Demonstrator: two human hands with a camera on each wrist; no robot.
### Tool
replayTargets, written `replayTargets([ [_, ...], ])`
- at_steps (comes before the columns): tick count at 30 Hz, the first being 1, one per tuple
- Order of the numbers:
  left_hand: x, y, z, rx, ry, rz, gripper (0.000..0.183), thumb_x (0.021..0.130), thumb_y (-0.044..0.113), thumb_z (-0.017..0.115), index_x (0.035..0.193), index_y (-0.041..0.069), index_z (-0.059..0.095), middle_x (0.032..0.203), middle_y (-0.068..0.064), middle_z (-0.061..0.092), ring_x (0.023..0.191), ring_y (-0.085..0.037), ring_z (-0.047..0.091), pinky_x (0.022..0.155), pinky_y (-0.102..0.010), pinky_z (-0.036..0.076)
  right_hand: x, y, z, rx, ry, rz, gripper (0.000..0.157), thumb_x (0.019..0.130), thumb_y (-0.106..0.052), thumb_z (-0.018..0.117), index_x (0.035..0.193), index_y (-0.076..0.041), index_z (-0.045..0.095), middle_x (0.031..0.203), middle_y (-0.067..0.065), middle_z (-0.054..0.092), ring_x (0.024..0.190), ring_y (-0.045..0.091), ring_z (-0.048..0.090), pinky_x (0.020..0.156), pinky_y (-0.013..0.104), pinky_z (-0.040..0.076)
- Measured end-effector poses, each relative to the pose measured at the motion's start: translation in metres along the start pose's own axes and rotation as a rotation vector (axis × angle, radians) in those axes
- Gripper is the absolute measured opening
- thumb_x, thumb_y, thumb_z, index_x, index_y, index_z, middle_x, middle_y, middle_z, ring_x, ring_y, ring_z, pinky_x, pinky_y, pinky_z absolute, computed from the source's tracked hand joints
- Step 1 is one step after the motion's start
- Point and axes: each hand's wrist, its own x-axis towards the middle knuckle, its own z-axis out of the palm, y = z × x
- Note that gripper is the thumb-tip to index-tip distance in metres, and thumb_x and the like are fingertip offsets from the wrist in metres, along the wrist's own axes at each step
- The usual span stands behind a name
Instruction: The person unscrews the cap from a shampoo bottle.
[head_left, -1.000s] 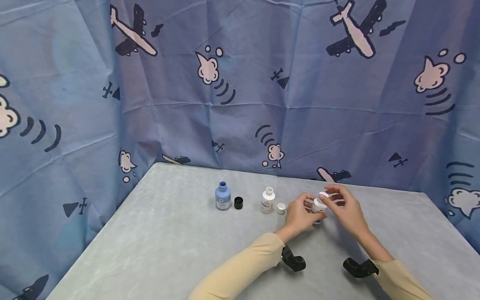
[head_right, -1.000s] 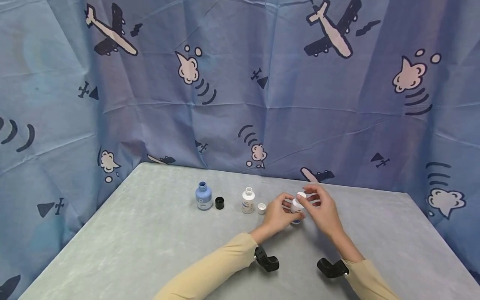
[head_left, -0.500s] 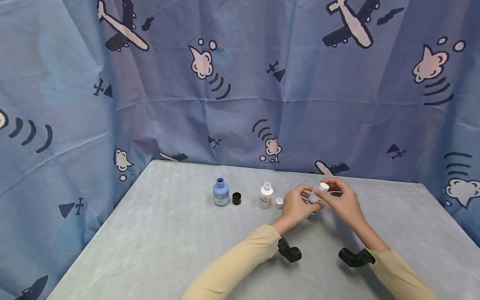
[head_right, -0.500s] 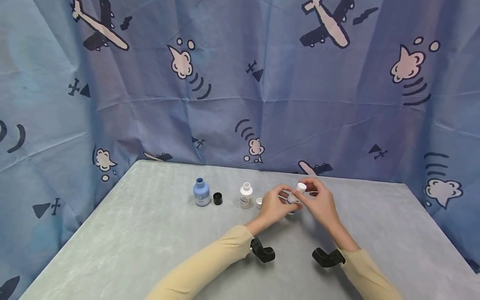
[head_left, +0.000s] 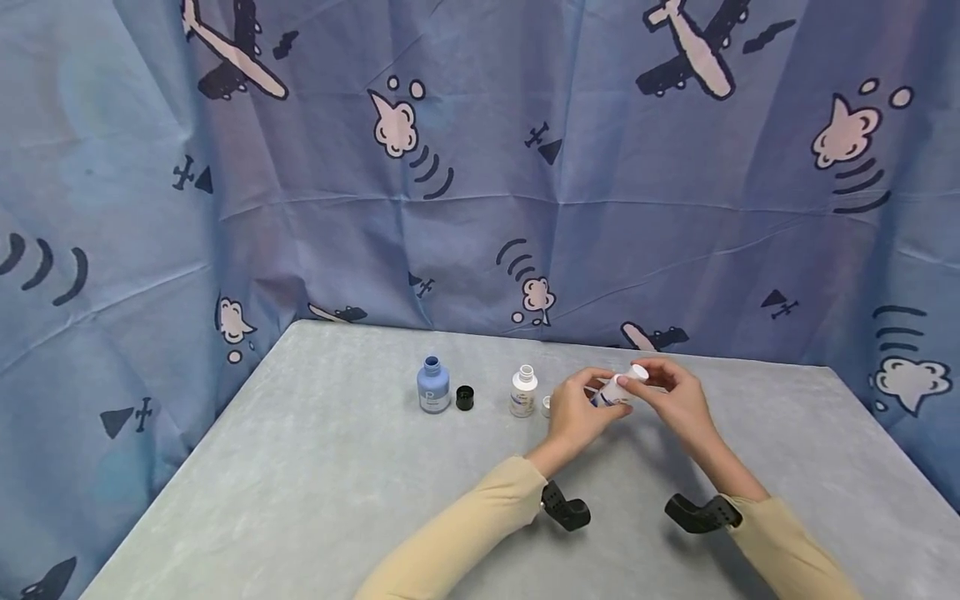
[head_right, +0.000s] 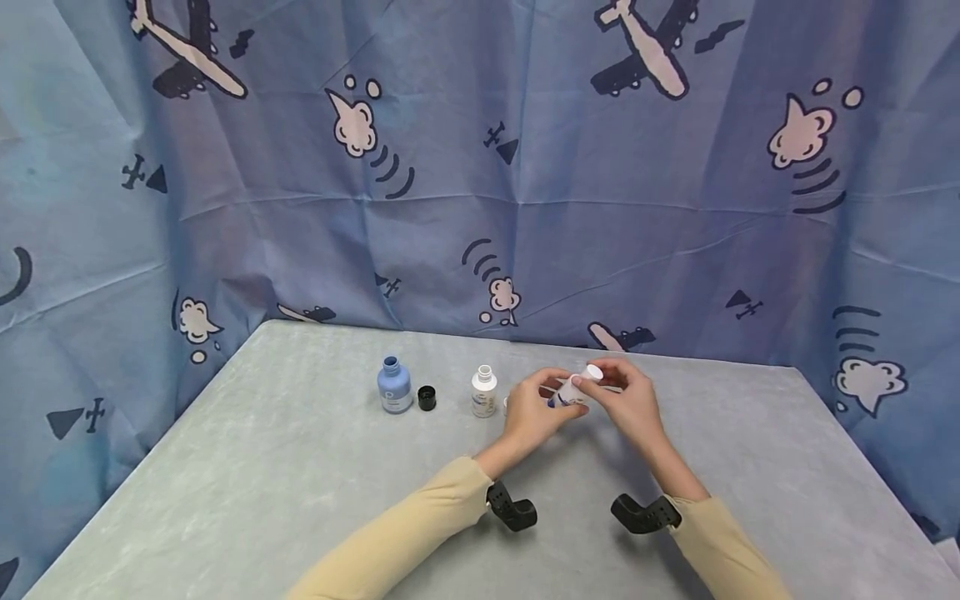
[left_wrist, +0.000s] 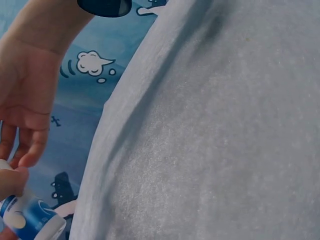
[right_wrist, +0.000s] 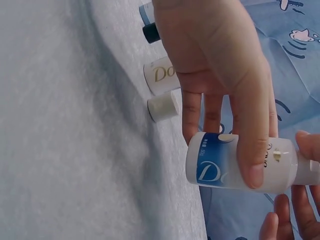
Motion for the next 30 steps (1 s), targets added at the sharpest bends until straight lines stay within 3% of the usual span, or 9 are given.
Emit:
replayTargets([
  [4,-0.001,0.001,0.000,-0.015,0.005,-0.003,0.043,0.066,0.023,0.088,0.106,0.020,0.070,0.094,0.001,0.073,0.079,0.002,0.060,0.068,-0.011,0.044,0.017,0.046,0.006,0.029,0.037,-0.042,0.049,0.080,-0.046,0.074,0.117,-0.016,0.064,0.099,-0.013,0.061,0.088,-0.001,0.057,0.067,0.015,0.048],
  [6,-0.001,0.002,0.001,-0.015,0.002,0.002,0.043,0.067,0.023,0.088,0.106,0.021,0.070,0.095,0.001,0.073,0.079,0.001,0.060,0.068,-0.011,0.044,0.018,0.052,0.006,0.044,0.045,-0.039,0.048,0.079,-0.046,0.075,0.116,-0.017,0.064,0.099,-0.014,0.061,0.087,-0.001,0.058,0.068,0.014,0.048],
  [9,-0.002,0.002,0.002,-0.018,-0.003,0.006,0.042,0.067,0.022,0.087,0.106,0.020,0.070,0.095,0.000,0.073,0.079,-0.001,0.061,0.069,-0.011,0.045,0.004,0.018,-0.001,0.037,0.022,0.006,0.050,0.082,-0.039,0.075,0.120,-0.009,0.063,0.095,-0.019,0.060,0.085,-0.004,0.058,0.069,0.015,0.049],
  [11,-0.002,0.001,0.003,-0.023,-0.006,0.009,0.042,0.066,0.023,0.087,0.105,0.020,0.071,0.095,-0.001,0.073,0.078,-0.002,0.061,0.068,-0.011,0.044,-0.006,-0.009,-0.006,0.030,-0.001,0.052,0.052,0.083,-0.034,0.075,0.122,-0.004,0.062,0.097,-0.015,0.063,0.085,-0.004,0.058,0.070,0.017,0.050],
  [13,-0.003,0.000,0.002,-0.022,-0.008,0.018,0.041,0.066,0.022,0.088,0.103,0.018,0.071,0.094,-0.002,0.073,0.078,-0.003,0.062,0.068,-0.011,0.044,-0.008,-0.014,-0.007,0.018,-0.007,0.069,0.048,0.083,-0.033,0.075,0.122,-0.006,0.063,0.095,-0.017,0.064,0.083,-0.007,0.057,0.068,0.016,0.050],
  [16,-0.002,-0.001,0.002,-0.024,-0.020,0.028,0.039,0.066,0.022,0.088,0.101,0.017,0.070,0.091,-0.003,0.074,0.074,-0.003,0.062,0.066,-0.010,0.044,-0.006,-0.012,-0.008,0.007,-0.002,0.071,0.051,0.080,-0.038,0.077,0.118,-0.007,0.066,0.098,-0.006,0.068,0.082,-0.004,0.060,0.068,0.018,0.051],
  [18,-0.001,-0.002,0.001,-0.024,-0.043,0.027,0.039,0.067,0.022,0.087,0.101,0.016,0.070,0.091,-0.003,0.074,0.073,-0.003,0.062,0.064,-0.010,0.044,-0.005,-0.011,-0.008,0.000,0.006,0.076,0.052,0.078,-0.040,0.078,0.115,-0.006,0.067,0.095,-0.005,0.069,0.080,-0.002,0.060,0.066,0.018,0.050],
  [20,-0.001,-0.002,0.001,-0.030,-0.072,0.022,0.039,0.067,0.022,0.087,0.101,0.015,0.069,0.091,-0.004,0.073,0.072,-0.002,0.062,0.063,-0.010,0.045,-0.008,-0.019,-0.009,0.000,0.024,0.080,0.053,0.076,-0.039,0.080,0.112,-0.003,0.068,0.093,0.000,0.070,0.078,0.000,0.061,0.065,0.019,0.049],
  [30,0.004,-0.002,0.004,-0.052,-0.188,0.048,0.035,0.070,0.022,0.085,0.100,0.013,0.068,0.090,-0.005,0.073,0.072,-0.001,0.062,0.064,-0.010,0.047,-0.010,-0.022,-0.018,-0.092,0.033,0.060,0.043,0.078,-0.035,0.079,0.105,-0.004,0.070,0.085,-0.004,0.068,0.074,0.001,0.059,0.064,0.025,0.046],
])
